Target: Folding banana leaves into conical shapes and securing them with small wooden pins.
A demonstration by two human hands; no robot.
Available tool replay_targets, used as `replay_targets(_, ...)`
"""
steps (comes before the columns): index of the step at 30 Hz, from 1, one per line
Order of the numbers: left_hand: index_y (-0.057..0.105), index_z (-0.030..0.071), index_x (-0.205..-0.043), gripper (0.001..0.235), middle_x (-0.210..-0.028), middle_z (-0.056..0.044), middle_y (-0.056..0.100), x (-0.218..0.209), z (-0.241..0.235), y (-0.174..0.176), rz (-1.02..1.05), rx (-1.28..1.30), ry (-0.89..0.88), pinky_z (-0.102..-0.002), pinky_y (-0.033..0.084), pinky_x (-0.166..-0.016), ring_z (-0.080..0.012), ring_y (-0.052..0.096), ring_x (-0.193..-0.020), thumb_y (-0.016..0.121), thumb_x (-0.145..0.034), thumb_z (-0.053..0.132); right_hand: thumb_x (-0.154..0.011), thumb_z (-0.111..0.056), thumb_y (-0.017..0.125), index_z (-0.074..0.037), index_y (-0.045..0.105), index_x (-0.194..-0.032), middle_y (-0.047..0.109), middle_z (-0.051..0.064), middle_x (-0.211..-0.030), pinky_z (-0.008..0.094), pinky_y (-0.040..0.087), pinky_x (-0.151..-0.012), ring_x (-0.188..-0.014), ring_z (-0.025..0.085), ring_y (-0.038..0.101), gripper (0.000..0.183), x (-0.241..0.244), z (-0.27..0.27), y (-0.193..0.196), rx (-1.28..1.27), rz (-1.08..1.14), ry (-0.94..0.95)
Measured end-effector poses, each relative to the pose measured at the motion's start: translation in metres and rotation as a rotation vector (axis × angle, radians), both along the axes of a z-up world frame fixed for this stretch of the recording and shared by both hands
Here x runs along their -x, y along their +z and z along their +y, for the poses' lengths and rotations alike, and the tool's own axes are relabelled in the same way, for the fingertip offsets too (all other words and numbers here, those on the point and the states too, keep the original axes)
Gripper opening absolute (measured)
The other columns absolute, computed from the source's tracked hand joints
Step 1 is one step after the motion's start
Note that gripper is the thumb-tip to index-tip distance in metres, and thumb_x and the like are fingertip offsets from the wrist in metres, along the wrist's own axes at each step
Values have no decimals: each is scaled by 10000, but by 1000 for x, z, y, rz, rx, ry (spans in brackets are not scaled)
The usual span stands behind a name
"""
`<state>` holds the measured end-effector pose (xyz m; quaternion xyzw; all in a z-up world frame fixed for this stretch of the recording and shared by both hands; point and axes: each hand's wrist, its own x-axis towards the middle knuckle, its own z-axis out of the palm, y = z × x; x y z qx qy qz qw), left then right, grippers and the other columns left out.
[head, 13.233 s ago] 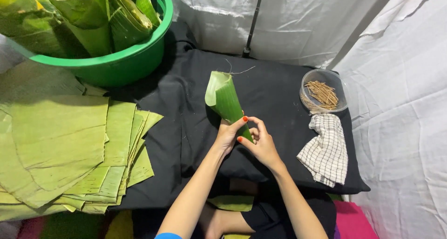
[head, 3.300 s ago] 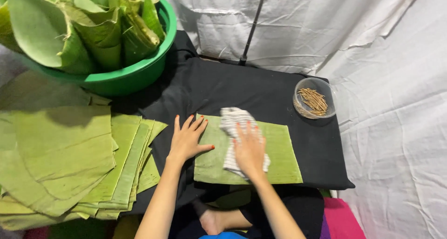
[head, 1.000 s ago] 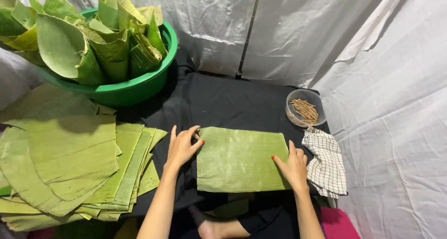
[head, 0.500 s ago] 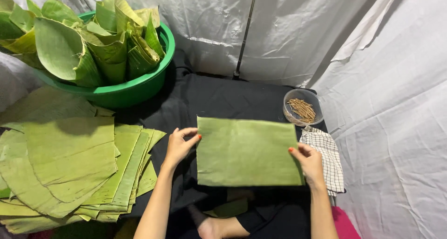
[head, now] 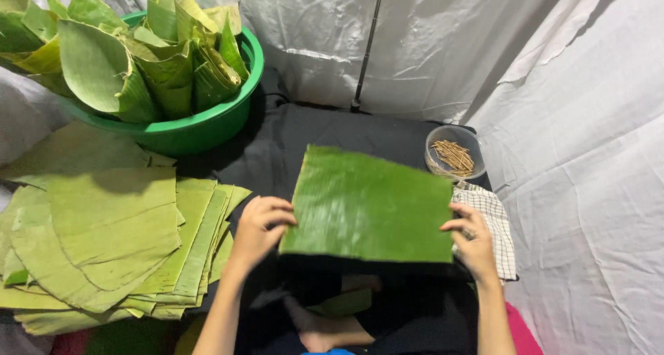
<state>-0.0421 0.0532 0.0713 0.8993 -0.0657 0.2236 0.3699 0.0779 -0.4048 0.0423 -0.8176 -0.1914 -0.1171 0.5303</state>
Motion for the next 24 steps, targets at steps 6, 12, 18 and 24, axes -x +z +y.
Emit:
replay_targets(6, 809, 217, -919, 295, -1049, 95, 736, 1, -17, -16, 197, -197, 66, -618, 213, -1200, -176, 605, -1129, 721, -684, 61, -788, -47, 642, -175, 751, -1168, 552, 160, -1455, 437, 359, -1144, -1352, 346, 496, 416, 0, -13, -32, 441, -107, -232)
replay_targets(12, 681, 287, -1293, 370, -1338, -11, 659, -30, -23, -2, 516, -355, 83, -674, 97, -1208, -315, 512, -1356, 665, -929, 221, -858, -286, 781, -147, 664, -1426, 559, 258, -1434, 612, 409, -1075, -1327, 479, 495, 596, 1, -22, -10, 685, -131, -637)
replay_targets(18, 479, 435, -1472, 546, -1522, -26, 506, -52, -19, -39, 445, -585, 123, -732, 8, -1175, -310, 371, -1477, 608, -947, 510, -940, -478, 703, -272, 642, -1461, 630, 150, -1343, 577, 466, -968, -1219, 439, 560, 563, -23, -46, -72, 914, 33, -717)
replay_targets(24, 583, 443, -1382, 487, -1515, -12, 528, -54, -14, -46, 472, -540, 128, -718, 37, -1191, -284, 385, -1478, 620, -916, 578, -890, -73, 795, -32, 748, -1302, 639, 237, -1002, 502, 497, -887, -956, 457, 634, 416, -19, -50, -41, 577, -354, -643)
